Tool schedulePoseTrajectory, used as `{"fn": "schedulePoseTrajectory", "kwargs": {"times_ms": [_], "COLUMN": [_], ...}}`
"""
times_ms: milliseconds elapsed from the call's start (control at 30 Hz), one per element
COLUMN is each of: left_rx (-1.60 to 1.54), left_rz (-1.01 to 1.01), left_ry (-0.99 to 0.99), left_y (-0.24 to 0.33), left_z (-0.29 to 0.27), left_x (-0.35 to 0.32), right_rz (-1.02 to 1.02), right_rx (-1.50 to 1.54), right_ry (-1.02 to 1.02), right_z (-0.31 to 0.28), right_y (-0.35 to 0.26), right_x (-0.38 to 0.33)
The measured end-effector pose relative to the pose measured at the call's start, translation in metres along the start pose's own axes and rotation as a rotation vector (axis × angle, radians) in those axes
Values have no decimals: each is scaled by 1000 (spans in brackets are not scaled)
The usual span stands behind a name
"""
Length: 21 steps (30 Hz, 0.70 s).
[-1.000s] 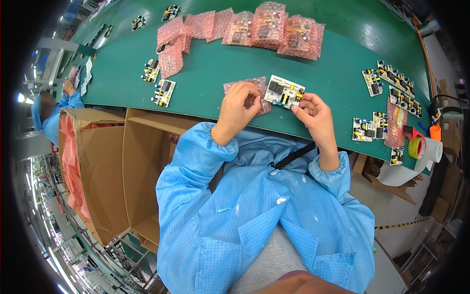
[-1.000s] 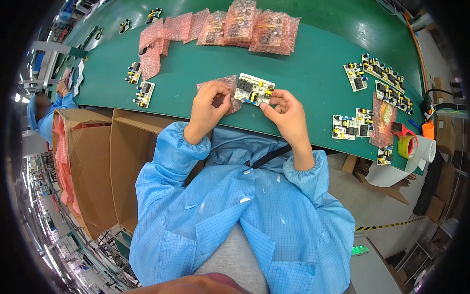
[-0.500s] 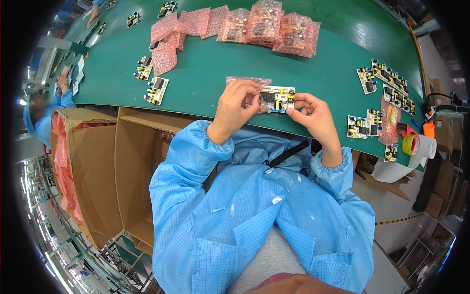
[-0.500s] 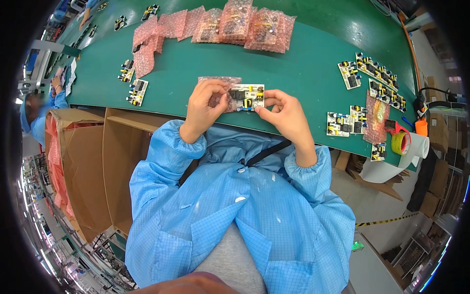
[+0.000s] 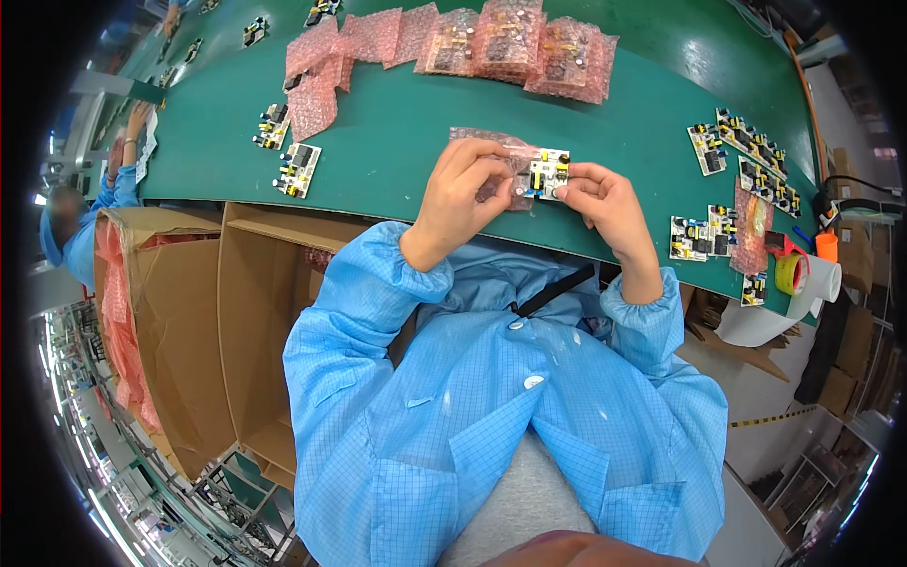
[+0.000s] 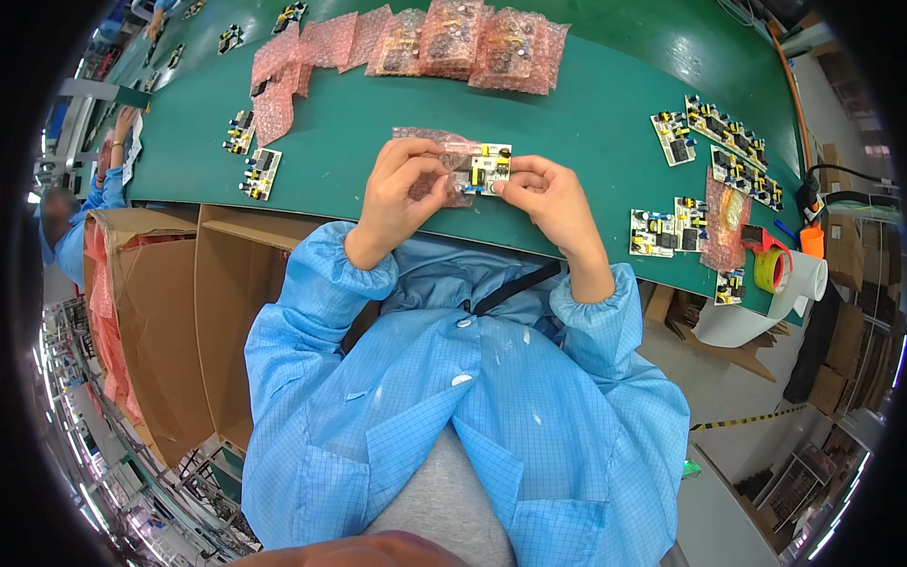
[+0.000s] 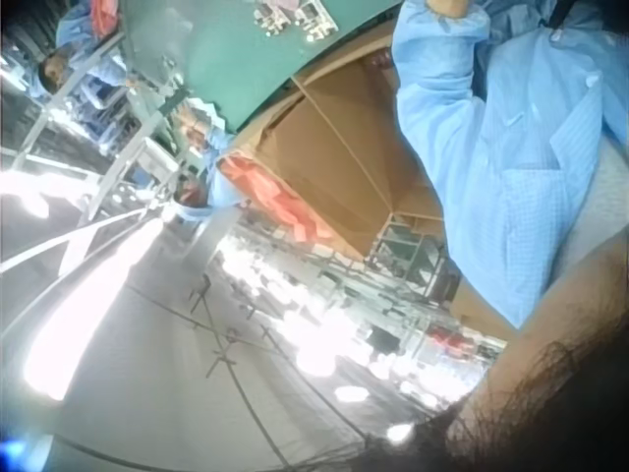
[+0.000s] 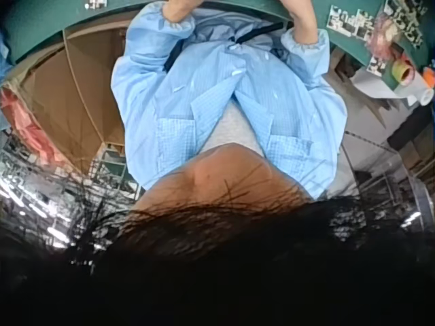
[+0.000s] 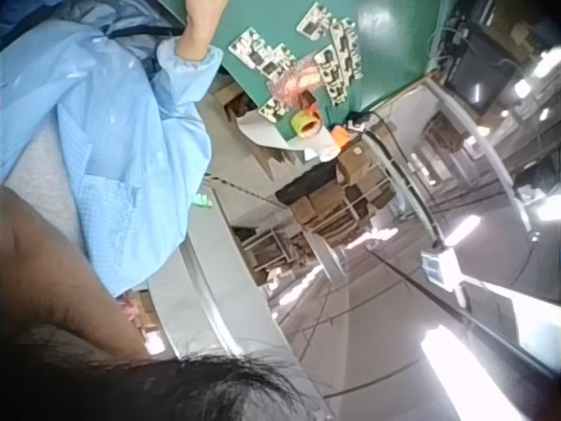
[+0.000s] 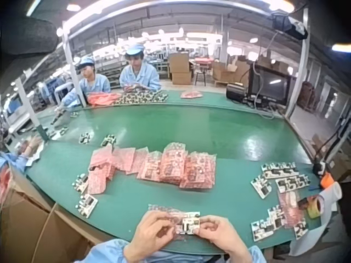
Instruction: The recorder is placing small green circuit boards into pink anti-static bubble wrap bags individually at a manufacturing workstation.
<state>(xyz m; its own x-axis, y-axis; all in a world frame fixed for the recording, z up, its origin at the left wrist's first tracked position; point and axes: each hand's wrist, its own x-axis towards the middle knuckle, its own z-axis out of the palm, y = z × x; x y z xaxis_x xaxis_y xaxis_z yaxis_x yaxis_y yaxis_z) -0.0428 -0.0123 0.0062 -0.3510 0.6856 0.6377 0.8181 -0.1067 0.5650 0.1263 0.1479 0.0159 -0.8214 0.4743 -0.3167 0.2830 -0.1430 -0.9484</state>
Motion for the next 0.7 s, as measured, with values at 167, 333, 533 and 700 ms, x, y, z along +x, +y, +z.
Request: {"fn": "schedulePoseTrajectory", "kwargs": {"times_ms": [167, 333, 533, 700], "left_rx": [-15, -14, 34, 36], "left_rz": [60, 39, 47, 55], "left_ry": [-25, -37, -39, -51], "left_y": [3, 10, 16, 19], "left_z": [3, 5, 6, 9], "left_x": [6, 9, 23, 23], "right_rz": [37, 50, -89, -35], "right_rx": [-76, 123, -47, 194], "right_ry": [-82, 84, 57, 118], "right_z": [-2, -3, 13, 9], "right_y": [-12, -5, -6, -14], "right_x": [-6, -1, -8, -8]}}
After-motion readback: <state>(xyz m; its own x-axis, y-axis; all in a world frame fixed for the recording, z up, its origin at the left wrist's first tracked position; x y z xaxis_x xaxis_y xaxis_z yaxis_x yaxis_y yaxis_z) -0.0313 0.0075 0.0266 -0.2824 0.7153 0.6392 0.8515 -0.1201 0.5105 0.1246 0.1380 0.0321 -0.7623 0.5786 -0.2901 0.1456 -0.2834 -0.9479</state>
